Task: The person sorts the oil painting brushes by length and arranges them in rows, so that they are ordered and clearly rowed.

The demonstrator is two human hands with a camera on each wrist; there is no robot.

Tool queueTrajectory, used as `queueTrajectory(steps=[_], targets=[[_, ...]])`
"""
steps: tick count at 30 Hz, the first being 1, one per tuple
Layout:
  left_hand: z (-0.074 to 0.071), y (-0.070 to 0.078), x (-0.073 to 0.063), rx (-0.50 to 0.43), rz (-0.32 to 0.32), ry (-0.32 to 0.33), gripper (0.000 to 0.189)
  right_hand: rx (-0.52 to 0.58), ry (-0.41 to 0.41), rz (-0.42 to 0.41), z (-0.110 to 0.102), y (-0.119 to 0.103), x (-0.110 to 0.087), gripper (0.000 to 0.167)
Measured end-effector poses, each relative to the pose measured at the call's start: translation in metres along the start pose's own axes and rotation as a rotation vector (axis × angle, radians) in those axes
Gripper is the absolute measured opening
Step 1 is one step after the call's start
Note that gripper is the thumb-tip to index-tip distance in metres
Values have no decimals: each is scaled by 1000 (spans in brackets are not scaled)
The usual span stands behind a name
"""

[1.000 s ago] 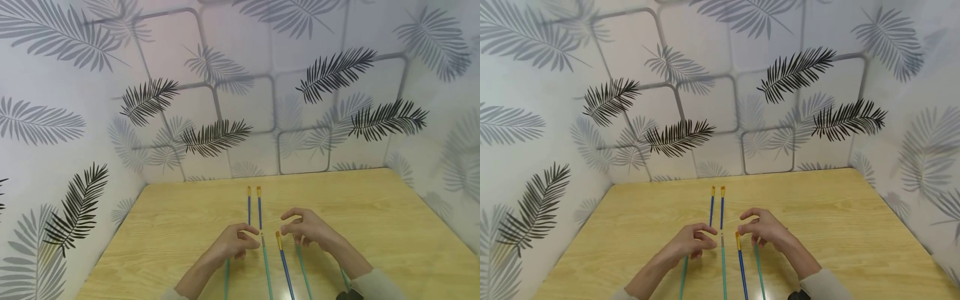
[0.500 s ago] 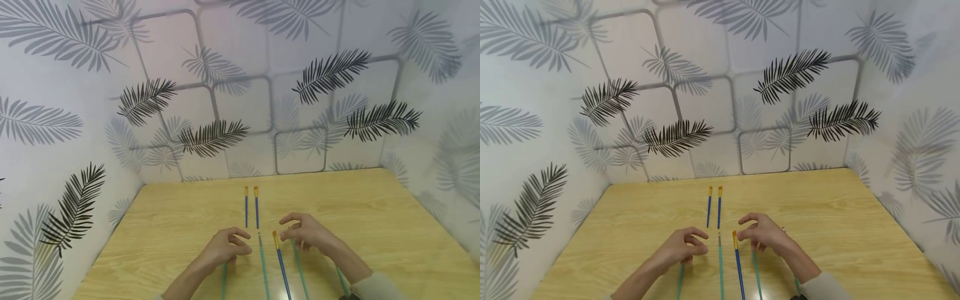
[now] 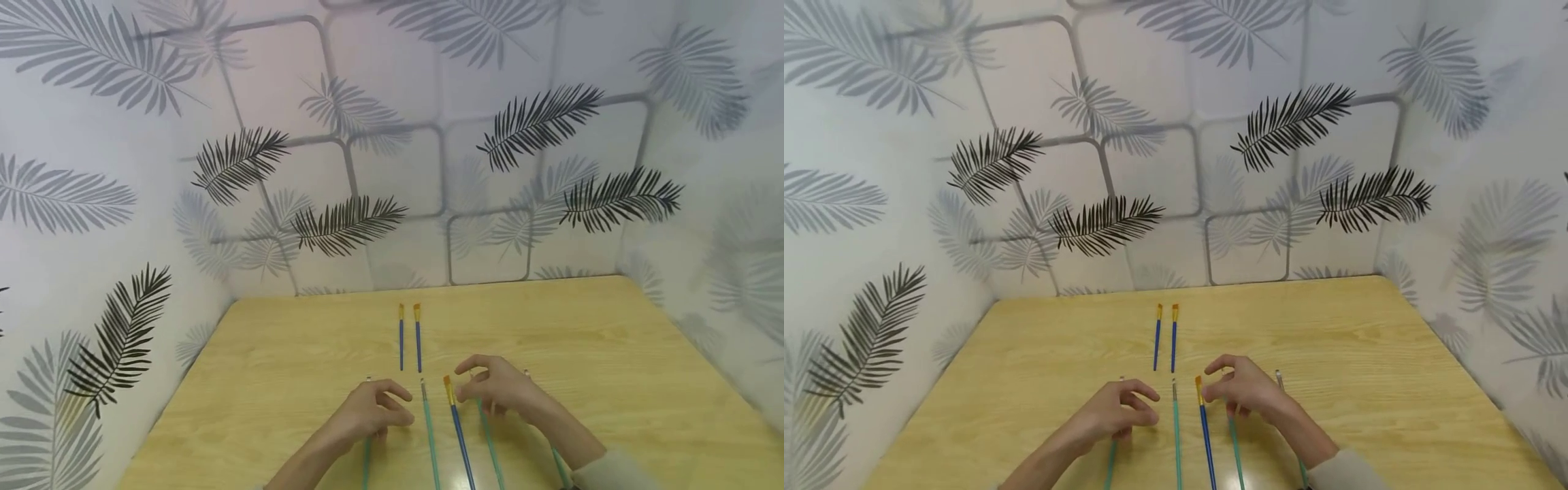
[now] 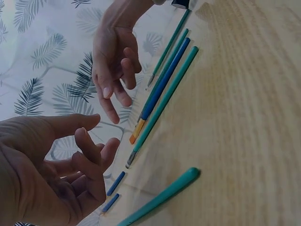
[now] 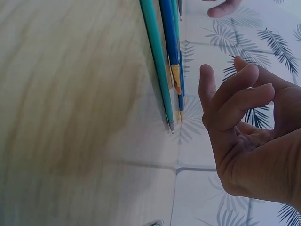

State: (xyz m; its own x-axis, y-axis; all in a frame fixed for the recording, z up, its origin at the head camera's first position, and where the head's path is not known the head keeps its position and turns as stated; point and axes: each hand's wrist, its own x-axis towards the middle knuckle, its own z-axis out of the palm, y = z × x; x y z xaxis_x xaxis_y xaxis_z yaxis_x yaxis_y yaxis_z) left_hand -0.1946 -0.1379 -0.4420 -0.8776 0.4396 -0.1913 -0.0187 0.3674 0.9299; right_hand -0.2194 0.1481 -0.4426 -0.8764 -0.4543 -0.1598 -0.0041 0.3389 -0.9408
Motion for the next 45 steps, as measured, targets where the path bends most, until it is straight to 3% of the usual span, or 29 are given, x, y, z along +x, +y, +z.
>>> queueTrajectory(steps=[6,15,45], targets=[[-3,3,1,24,0,-1,44,10,-17,-20,6,-2,-1,56],[12,5,4,63,-65,15,36,17,-21,5,8,4,-3,51],[28,0,12,135,-73,40,38,-17,-87,-42,12,10,-2,52]])
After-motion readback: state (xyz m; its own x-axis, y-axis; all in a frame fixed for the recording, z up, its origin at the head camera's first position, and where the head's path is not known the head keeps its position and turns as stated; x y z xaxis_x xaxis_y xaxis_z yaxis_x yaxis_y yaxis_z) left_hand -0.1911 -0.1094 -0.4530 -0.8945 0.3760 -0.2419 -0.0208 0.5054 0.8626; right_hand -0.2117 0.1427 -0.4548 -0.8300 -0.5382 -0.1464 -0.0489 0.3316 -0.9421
